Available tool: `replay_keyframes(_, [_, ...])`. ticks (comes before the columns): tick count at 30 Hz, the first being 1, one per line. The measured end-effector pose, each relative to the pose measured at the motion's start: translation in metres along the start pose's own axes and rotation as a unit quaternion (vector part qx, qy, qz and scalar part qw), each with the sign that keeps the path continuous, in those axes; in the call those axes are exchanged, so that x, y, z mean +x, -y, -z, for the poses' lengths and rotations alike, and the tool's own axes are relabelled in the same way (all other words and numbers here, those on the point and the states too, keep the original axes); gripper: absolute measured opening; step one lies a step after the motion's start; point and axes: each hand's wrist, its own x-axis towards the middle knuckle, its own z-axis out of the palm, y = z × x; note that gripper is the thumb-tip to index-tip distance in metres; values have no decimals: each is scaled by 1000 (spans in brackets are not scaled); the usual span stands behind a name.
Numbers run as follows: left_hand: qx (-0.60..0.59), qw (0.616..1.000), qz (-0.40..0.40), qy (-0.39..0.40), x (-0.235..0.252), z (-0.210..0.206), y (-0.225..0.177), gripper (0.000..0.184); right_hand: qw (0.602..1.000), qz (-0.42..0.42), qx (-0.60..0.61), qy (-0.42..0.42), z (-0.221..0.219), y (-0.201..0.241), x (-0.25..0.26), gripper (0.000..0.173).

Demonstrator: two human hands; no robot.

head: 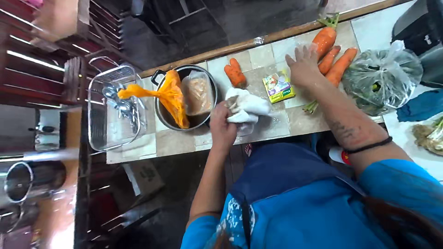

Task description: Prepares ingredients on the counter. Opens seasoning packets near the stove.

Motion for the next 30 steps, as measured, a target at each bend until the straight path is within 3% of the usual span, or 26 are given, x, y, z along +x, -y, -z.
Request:
replay_keyframes(2, [-82,990,-6,-111,3,15,-27,11,991,66,110,-50,11,21,-21,58])
replay_keyframes(4, [-188,958,-29,-215,7,21,-47,14,937,128,323,-36,5,50,-54,59])
replay_keyframes(5, [-223,942,-53,-246,9,19,-52,24,877,142,458,18,0,68,-75,58])
replay_keyframes(7, [-199,945,-79,-246,12,13,-57,47,714,126,670,156,-8,103,-108,52])
replay_keyframes(8, [-160,959,-71,-224,12,9,-56,59,688,138,689,180,-9,116,-117,44])
replay_keyframes(9, [-106,975,-43,-192,11,5,-54,67,720,160,652,176,-6,121,-119,34])
replay_keyframes(10, [-39,988,-1,-152,10,4,-50,69,795,184,558,147,-5,118,-116,30])
replay_keyframes(11, [36,993,58,-95,9,3,-46,65,883,194,411,115,-3,106,-109,34])
replay_keyframes(12, [106,986,124,-30,9,1,-43,65,945,187,246,109,-3,89,-101,41])
replay_keyframes(13, [154,970,184,36,10,-6,-40,69,970,171,121,125,-3,71,-92,40])
replay_keyframes(16, [188,942,231,154,-1,-44,-32,87,983,113,-35,140,-3,27,-72,27])
replay_keyframes(19, [198,943,174,203,-22,-92,-14,87,981,161,-30,107,-24,3,-47,60])
replay_keyframes(21, [217,931,170,238,-31,-115,8,87,979,171,-23,106,-38,-6,-37,71])
replay_keyframes(24, [238,935,165,207,-31,-121,28,74,978,181,-43,89,-44,-7,-27,76])
replay_keyframes(30, [244,928,230,165,-13,-121,43,68,973,177,-108,102,3,14,-42,61])
